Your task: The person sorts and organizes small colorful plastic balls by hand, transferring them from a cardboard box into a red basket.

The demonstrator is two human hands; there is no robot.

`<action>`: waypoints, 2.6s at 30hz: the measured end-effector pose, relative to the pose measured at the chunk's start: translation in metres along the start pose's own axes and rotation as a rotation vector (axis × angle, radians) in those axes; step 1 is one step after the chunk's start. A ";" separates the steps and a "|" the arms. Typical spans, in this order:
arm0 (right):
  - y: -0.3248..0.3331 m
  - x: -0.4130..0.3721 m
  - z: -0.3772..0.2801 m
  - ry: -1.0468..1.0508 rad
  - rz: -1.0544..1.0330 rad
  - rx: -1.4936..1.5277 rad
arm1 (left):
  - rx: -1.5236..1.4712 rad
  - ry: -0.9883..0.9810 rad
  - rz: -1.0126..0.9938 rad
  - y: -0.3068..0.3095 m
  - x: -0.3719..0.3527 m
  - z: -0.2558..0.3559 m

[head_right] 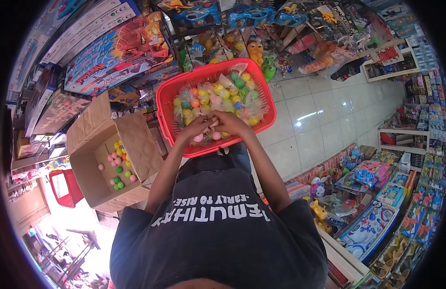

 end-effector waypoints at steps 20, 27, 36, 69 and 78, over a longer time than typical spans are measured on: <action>-0.007 -0.002 0.035 -0.119 0.114 -0.374 | -0.503 0.102 0.210 0.011 0.012 -0.035; 0.002 -0.012 0.024 -0.091 0.307 -0.349 | 0.122 -0.015 0.338 0.014 0.018 -0.012; 0.003 -0.009 0.028 -0.093 0.313 -0.278 | 0.230 -0.146 0.295 0.006 0.013 0.000; 0.016 0.004 0.009 -0.019 0.462 -0.301 | -0.836 0.157 0.474 0.021 0.026 -0.011; 0.016 0.011 0.013 -0.082 0.450 -0.390 | 0.039 -0.221 0.340 0.022 0.035 0.000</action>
Point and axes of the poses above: each hand's wrist, its own x-axis towards the middle knuckle, its own y-axis out of the back of the hand, z = x × y, the point moved 5 cm from there along x, towards the middle knuckle, and after that the axes turned 9 degrees about x, right-handed, at the moved point
